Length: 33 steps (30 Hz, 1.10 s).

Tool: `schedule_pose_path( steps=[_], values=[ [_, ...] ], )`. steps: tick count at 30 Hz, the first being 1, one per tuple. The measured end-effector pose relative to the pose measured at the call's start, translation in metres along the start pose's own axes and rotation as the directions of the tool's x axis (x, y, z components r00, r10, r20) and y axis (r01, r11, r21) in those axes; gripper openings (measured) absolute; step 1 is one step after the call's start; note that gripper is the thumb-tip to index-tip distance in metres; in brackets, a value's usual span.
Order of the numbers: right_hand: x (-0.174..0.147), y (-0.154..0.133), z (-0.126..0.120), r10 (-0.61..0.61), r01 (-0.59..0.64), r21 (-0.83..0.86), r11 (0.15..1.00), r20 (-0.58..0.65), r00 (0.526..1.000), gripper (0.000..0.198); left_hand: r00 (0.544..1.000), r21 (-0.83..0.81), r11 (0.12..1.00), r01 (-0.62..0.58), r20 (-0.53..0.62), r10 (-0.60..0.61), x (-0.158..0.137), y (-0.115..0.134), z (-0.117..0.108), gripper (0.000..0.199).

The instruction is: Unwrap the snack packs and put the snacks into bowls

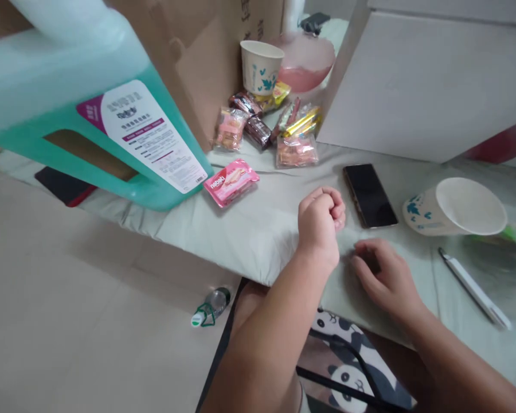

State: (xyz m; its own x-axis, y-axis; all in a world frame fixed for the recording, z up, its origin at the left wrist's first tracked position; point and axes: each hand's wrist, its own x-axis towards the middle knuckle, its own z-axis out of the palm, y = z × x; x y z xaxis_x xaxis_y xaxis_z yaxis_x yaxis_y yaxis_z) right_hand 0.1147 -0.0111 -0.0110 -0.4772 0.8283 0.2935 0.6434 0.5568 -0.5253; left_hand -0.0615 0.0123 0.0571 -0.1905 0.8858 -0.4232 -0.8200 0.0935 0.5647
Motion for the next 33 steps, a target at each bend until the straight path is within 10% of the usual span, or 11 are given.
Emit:
schedule_pose_path(
  steps=[9, 14, 23, 33],
  values=[
    [0.240, -0.017, 0.064, -0.179, 0.173, -0.213, 0.962, -0.005, 0.984, 0.047, 0.988, -0.351, 0.935, 0.056, -0.118, -0.104, 0.000, 0.027, -0.015, 0.014],
    [0.295, -0.006, 0.101, -0.060, 0.070, -0.277, 0.958, 0.043, 0.997, 0.055, 0.985, -0.382, 0.918, 0.102, -0.093, -0.148, 0.003, 0.029, -0.019, 0.013],
    [0.252, -0.015, 0.103, -0.002, 0.023, -0.300, 0.954, 0.070, 0.998, 0.056, 0.990, -0.377, 0.923, 0.078, -0.077, -0.115, 0.002, 0.035, -0.021, 0.017],
    [0.096, -0.011, 0.041, -0.146, 0.173, -0.152, 0.973, 0.177, 0.973, 0.071, 0.969, -0.371, 0.929, 0.014, 0.235, 0.079, -0.005, 0.042, -0.025, 0.030]
  ],
)
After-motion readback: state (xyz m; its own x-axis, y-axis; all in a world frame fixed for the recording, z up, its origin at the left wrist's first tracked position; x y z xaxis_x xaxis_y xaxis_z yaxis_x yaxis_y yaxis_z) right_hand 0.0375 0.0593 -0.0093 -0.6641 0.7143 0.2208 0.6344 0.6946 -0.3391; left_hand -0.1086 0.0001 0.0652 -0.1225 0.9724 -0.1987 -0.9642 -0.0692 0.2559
